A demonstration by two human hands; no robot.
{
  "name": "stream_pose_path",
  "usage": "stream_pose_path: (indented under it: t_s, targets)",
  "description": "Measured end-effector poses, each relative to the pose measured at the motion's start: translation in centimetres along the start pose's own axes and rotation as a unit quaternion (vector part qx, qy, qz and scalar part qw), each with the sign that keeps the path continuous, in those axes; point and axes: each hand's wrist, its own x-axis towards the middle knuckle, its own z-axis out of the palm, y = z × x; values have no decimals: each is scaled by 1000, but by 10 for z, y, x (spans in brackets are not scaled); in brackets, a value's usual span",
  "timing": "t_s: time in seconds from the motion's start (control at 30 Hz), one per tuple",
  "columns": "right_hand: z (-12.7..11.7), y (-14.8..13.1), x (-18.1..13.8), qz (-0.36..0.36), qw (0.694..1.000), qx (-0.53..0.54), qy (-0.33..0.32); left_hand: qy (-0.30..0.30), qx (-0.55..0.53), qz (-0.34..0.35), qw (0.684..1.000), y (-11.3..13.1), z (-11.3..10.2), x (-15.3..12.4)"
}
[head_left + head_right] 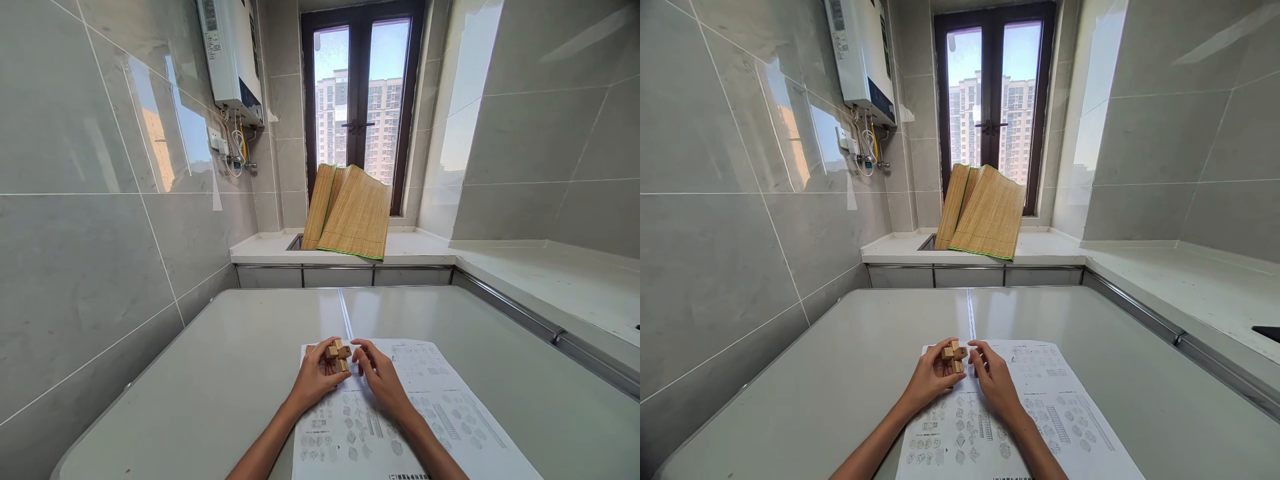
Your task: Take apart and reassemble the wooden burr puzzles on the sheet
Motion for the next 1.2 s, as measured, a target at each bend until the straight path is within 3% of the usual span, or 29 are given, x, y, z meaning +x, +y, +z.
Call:
stream_pose_path:
  t_s: [0.27,0.47,0.9,1.2]
  targets:
    - [0,-4,1,20,997,24,-77,-60,-150,-72,984,5,-1,1]
    - [2,4,1,56,985,121,-109,-124,-222,-50,966,17,0,0]
    - [0,-3,2,111,953,222,-177,-120,-171,-38,977,12,2,-5]
    - [1,-5,2,111,951,240,-158,-121,-165,-28,978,12,2,-4]
